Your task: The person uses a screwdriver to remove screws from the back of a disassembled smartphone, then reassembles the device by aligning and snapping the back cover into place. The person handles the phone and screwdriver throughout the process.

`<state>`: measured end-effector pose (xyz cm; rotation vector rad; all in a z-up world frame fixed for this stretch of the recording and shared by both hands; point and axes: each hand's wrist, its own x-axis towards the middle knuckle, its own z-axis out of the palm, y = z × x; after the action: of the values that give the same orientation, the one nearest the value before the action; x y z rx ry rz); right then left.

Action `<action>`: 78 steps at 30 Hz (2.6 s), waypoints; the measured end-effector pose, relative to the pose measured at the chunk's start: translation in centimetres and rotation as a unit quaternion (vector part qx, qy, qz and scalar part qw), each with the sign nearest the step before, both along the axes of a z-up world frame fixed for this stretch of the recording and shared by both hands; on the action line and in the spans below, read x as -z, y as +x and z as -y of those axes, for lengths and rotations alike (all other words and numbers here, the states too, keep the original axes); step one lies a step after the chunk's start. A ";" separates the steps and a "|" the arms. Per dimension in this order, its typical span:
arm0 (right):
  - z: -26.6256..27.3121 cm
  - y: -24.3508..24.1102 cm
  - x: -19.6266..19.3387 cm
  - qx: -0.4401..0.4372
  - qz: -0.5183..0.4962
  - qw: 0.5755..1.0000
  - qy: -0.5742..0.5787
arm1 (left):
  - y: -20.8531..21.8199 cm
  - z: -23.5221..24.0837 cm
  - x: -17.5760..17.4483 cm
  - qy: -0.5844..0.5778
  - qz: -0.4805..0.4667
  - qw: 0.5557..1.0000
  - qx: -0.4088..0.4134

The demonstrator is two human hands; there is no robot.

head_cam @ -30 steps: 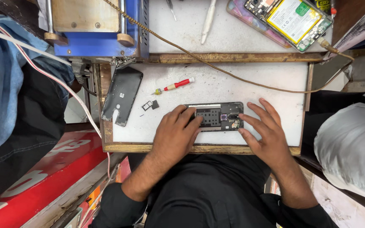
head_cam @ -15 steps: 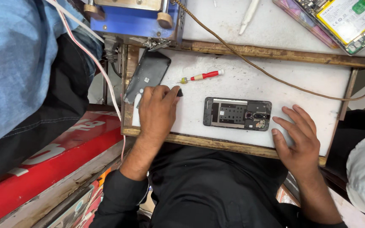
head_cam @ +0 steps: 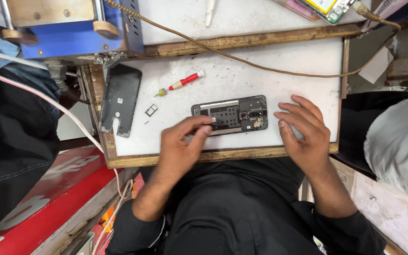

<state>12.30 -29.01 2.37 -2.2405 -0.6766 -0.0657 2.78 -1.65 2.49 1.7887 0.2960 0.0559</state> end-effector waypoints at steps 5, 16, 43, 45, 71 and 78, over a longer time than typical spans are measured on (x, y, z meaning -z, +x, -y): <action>-1.8 -2.2 -0.8 0.005 -0.148 0.985 0.093 | 0.2 3.4 0.8 -0.234 -0.055 0.971 0.012; -2.6 -4.2 -1.2 0.004 -0.342 0.936 0.080 | -0.6 5.0 -0.4 -0.035 -0.005 0.997 0.063; -0.5 -2.9 0.0 0.032 -0.333 0.942 0.000 | 3.0 6.2 0.2 0.082 0.111 0.976 0.167; -0.3 -2.9 0.1 0.014 -0.344 0.939 -0.003 | 2.7 6.2 0.1 0.063 0.095 0.977 0.178; 0.7 -1.9 1.1 -0.022 -0.445 0.888 0.115 | 1.7 5.6 -0.1 0.189 0.185 0.952 0.156; -0.2 -1.5 0.2 0.107 -0.283 0.953 0.023 | 2.9 6.4 0.3 0.257 0.156 0.947 0.112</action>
<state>10.82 -28.86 2.19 -2.1290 -0.1197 0.4358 5.73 -8.04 2.17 2.2810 -0.1699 0.2723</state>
